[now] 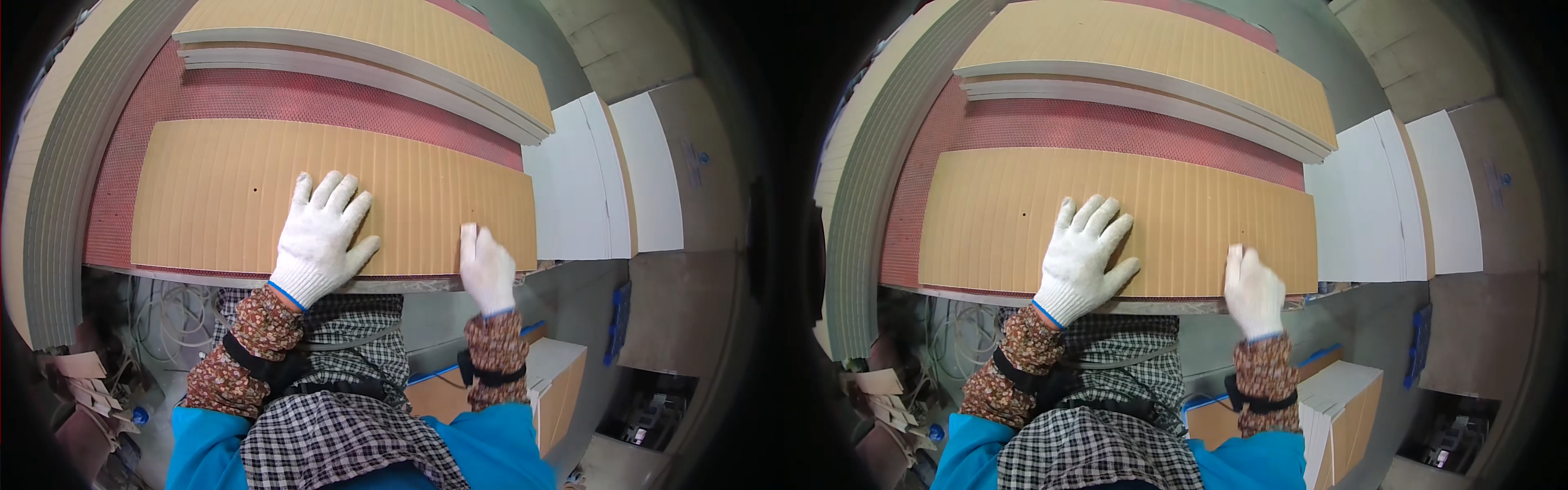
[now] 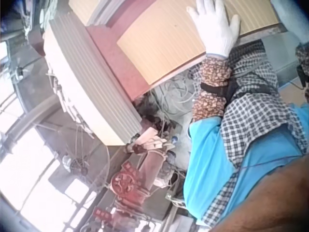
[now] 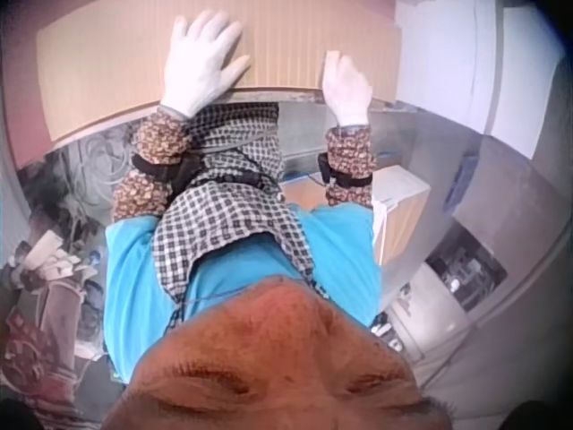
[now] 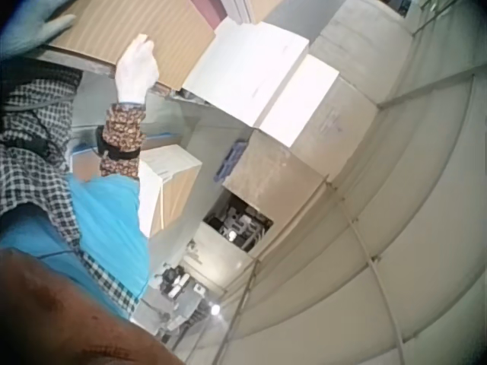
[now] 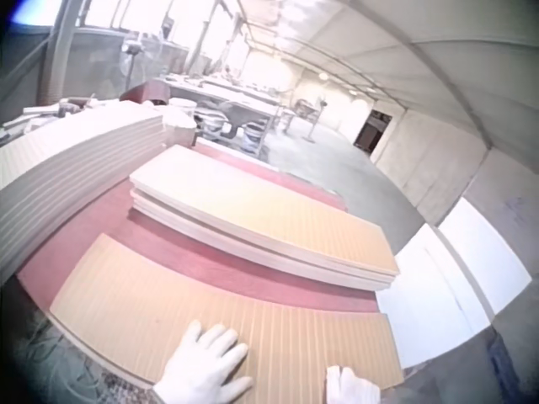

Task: Applying finishing material to the edges of wood panels and stacking them in a manufacturing facility.

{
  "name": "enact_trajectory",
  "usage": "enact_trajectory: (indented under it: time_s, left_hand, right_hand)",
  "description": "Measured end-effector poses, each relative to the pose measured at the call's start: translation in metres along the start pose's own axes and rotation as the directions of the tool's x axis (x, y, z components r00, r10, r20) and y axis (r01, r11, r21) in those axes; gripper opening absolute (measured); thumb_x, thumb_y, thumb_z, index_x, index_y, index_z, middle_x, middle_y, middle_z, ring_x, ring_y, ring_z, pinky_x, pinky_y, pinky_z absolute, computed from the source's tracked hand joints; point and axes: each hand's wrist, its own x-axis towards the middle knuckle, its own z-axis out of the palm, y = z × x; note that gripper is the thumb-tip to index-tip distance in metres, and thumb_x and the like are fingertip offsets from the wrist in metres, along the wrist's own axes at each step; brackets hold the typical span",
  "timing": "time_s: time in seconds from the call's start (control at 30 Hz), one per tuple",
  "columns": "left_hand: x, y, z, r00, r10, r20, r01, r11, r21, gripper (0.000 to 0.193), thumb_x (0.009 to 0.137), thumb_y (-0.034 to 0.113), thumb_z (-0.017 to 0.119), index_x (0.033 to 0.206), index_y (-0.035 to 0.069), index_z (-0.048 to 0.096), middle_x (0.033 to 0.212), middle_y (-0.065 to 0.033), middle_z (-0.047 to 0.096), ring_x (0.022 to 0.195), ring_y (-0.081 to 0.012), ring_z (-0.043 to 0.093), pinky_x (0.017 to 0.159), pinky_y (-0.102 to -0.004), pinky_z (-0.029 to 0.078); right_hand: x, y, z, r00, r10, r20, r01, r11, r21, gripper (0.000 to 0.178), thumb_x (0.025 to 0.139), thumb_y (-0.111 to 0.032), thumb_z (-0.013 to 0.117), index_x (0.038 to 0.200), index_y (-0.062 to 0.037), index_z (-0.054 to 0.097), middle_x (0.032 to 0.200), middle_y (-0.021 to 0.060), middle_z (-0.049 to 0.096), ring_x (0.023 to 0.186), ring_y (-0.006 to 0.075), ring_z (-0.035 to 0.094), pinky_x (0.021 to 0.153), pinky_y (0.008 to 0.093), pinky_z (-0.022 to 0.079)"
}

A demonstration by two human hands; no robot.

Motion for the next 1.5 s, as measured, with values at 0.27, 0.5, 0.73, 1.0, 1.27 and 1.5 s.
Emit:
enact_trajectory:
  time_s: [0.27, 0.5, 0.73, 1.0, 1.27, 1.5]
  left_hand:
    - [-0.001, 0.0, 0.004, 1.0, -0.006, 0.025, 0.005, 0.999, 0.034, 0.062, 0.085, 0.038, 0.079, 0.136, 0.006, 0.064, 0.145, -0.0172, 0.058, 0.143, -0.039, 0.048, 0.125, -0.0629, 0.029]
    - [0.002, 0.003, -0.002, 0.998, -0.027, 0.057, 0.026, 0.999, 0.018, 0.063, 0.086, 0.039, 0.08, 0.137, 0.007, 0.064, 0.145, -0.0178, 0.057, 0.144, -0.0393, 0.047, 0.125, -0.0637, 0.028]
    - [0.002, 0.002, -0.003, 0.997, -0.046, 0.065, 0.045, 0.999, 0.007, 0.062, 0.085, 0.038, 0.08, 0.136, 0.007, 0.063, 0.145, -0.0174, 0.057, 0.143, -0.0388, 0.047, 0.124, -0.0647, 0.029]
    - [-0.002, -0.001, -0.001, 1.0, -0.021, 0.008, 0.021, 1.0, 0.008, 0.06, 0.085, 0.036, 0.08, 0.135, 0.006, 0.063, 0.142, -0.0165, 0.057, 0.142, -0.0377, 0.048, 0.123, -0.0636, 0.03]
    - [-0.004, -0.002, 0.002, 0.999, -0.005, -0.035, 0.005, 1.0, -0.007, 0.059, 0.085, 0.036, 0.08, 0.134, 0.007, 0.064, 0.142, -0.0161, 0.058, 0.141, -0.0379, 0.049, 0.123, -0.0625, 0.03]
    - [-0.001, -0.001, 0.004, 1.0, 0.006, -0.006, -0.006, 1.0, 0.02, 0.06, 0.086, 0.037, 0.079, 0.135, 0.007, 0.064, 0.143, -0.0164, 0.058, 0.141, -0.0383, 0.049, 0.123, -0.0622, 0.03]
  right_hand:
    - [-0.072, -0.002, 0.002, 0.997, 0.057, -0.058, -0.056, 0.998, 0.015, 0.041, 0.112, -0.038, 0.048, 0.094, -0.0036, 0.063, 0.067, 0.0252, 0.068, 0.065, 0.0463, 0.069, 0.063, 0.0581, 0.054]
    - [0.019, -0.007, -0.006, 1.0, 0.006, -0.013, -0.006, 1.0, -0.018, 0.049, 0.113, -0.039, 0.043, 0.093, -0.0013, 0.066, 0.076, 0.0298, 0.07, 0.075, 0.0499, 0.071, 0.071, 0.0611, 0.054]
    - [0.137, -0.026, -0.007, 1.0, 0.009, 0.017, -0.009, 0.999, -0.037, 0.058, 0.113, -0.042, 0.033, 0.103, 0.002, 0.068, 0.101, 0.0345, 0.073, 0.1, 0.0505, 0.071, 0.09, 0.0591, 0.054]
    - [0.149, -0.014, 0.006, 0.99, -0.14, 0.01, 0.14, 0.981, -0.131, 0.058, 0.113, -0.042, 0.03, 0.108, 0.002, 0.067, 0.109, 0.0339, 0.072, 0.106, 0.0495, 0.07, 0.093, 0.0597, 0.054]
    - [0.015, -0.014, -0.013, 0.994, 0.078, 0.08, -0.075, 0.996, -0.04, 0.057, 0.113, -0.045, 0.035, 0.104, 0.0011, 0.066, 0.089, 0.0328, 0.073, 0.088, 0.0528, 0.071, 0.083, 0.0612, 0.054]
    - [-0.071, 0.008, -0.011, 0.976, 0.209, 0.06, -0.215, 0.97, 0.111, 0.051, 0.113, -0.045, 0.041, 0.102, -0.0017, 0.066, 0.081, 0.0329, 0.07, 0.082, 0.0525, 0.07, 0.076, 0.0614, 0.053]
